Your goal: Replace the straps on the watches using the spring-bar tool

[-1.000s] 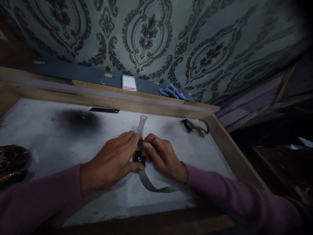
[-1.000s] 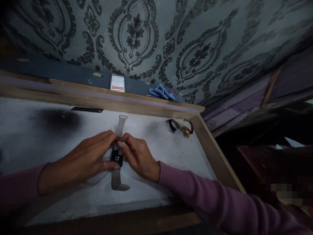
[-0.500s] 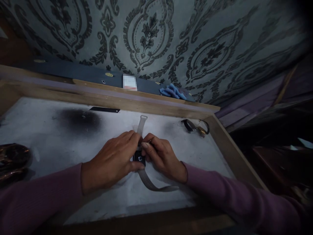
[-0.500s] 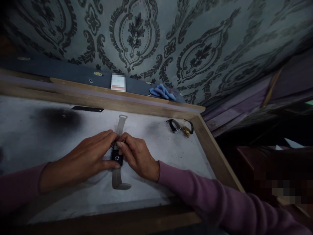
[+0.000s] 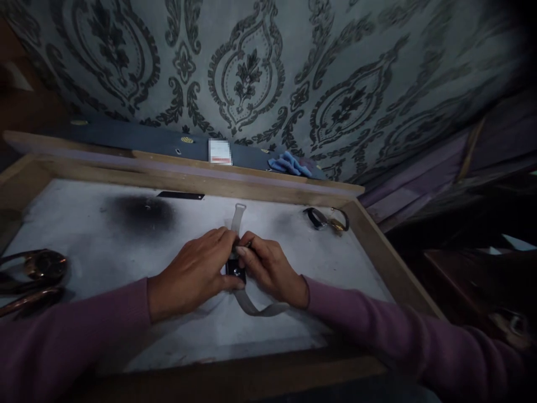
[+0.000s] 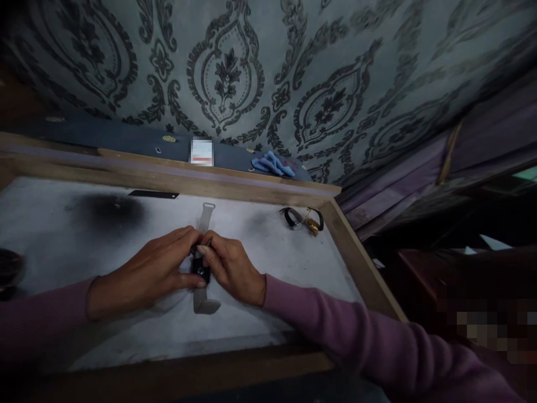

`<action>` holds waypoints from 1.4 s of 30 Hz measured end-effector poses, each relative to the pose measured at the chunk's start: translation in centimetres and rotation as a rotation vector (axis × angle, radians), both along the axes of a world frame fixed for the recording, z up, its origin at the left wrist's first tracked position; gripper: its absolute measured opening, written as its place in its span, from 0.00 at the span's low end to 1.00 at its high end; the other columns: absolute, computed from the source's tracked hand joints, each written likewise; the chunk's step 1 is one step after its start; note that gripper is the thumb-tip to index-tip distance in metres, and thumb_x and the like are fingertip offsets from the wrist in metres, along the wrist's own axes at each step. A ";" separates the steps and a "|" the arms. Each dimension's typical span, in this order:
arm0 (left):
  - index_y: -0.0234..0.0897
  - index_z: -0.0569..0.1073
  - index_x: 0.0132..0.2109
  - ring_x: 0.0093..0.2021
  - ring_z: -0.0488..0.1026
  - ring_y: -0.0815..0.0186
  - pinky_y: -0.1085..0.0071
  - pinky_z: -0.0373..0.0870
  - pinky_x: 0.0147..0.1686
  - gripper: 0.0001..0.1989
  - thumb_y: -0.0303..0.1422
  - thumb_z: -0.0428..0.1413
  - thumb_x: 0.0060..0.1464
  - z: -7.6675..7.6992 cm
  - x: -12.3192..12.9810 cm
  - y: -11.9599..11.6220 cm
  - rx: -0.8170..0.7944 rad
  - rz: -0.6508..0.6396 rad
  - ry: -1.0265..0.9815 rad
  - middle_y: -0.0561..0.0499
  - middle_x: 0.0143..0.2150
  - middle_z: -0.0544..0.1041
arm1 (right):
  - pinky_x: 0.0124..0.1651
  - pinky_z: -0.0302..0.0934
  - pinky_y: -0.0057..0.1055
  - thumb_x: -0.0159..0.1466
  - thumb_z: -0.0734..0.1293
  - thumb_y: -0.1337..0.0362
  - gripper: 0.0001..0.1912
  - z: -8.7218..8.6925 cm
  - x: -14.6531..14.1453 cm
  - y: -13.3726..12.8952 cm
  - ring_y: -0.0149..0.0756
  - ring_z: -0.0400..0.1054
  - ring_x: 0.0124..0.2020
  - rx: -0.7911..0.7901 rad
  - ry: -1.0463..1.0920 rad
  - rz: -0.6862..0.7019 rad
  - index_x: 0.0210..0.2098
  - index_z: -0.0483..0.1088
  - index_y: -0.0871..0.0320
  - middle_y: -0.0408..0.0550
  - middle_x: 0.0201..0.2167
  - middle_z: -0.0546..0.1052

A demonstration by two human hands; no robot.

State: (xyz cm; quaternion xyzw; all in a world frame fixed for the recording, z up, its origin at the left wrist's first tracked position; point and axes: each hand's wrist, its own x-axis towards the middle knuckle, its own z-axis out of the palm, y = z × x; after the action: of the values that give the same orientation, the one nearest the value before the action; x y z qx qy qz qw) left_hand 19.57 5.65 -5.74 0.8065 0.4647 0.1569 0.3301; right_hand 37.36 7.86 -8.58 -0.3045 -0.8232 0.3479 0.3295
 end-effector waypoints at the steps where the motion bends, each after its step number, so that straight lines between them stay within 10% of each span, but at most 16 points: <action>1: 0.38 0.63 0.42 0.44 0.67 0.59 0.64 0.64 0.40 0.14 0.32 0.61 0.52 0.0 0.0 0.0 0.007 -0.002 0.003 0.50 0.42 0.69 | 0.25 0.58 0.24 0.71 0.57 0.64 0.10 0.1 0.0 0.0 0.26 0.61 0.21 -0.038 0.006 -0.008 0.32 0.60 0.56 0.39 0.21 0.66; 16: 0.40 0.60 0.38 0.42 0.67 0.60 0.65 0.63 0.39 0.13 0.30 0.59 0.52 0.1 -0.1 0.1 0.001 -0.022 -0.018 0.52 0.40 0.69 | 0.29 0.58 0.26 0.69 0.55 0.70 0.08 -0.5 0.1 0.1 0.30 0.62 0.25 0.315 -0.067 0.104 0.33 0.59 0.55 0.42 0.26 0.66; 24: 0.39 0.66 0.40 0.37 0.68 0.64 0.69 0.63 0.36 0.08 0.32 0.56 0.53 -0.6 -1.2 0.5 -0.029 -0.023 -0.183 0.53 0.37 0.71 | 0.29 0.57 0.26 0.70 0.56 0.64 0.10 -0.9 0.0 0.0 0.28 0.61 0.25 0.086 -0.003 0.065 0.32 0.60 0.56 0.42 0.27 0.69; 33: 0.36 0.71 0.32 0.28 0.67 0.67 0.73 0.61 0.29 0.04 0.31 0.56 0.46 -3.1 -0.6 1.6 -0.089 0.216 -0.487 0.55 0.25 0.71 | 0.28 0.57 0.26 0.60 0.65 0.48 0.20 1.6 -0.2 0.5 0.28 0.60 0.24 -0.516 0.361 -0.219 0.26 0.63 0.58 0.41 0.22 0.67; 42: 0.35 0.68 0.32 0.27 0.66 0.69 0.75 0.62 0.27 0.09 0.37 0.57 0.48 -0.6 -0.8 1.6 0.006 0.295 -0.640 0.55 0.27 0.69 | 0.24 0.46 0.25 0.47 0.75 0.46 0.25 1.7 -1.0 0.1 0.24 0.53 0.20 -0.815 0.448 -0.153 0.24 0.66 0.61 0.38 0.17 0.64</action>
State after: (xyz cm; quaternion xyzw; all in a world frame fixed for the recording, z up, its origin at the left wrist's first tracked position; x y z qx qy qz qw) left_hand 18.78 7.28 -6.35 0.6417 0.4485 0.4493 0.4304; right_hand 36.38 7.95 -6.90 -0.3862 -0.5031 0.6748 0.3773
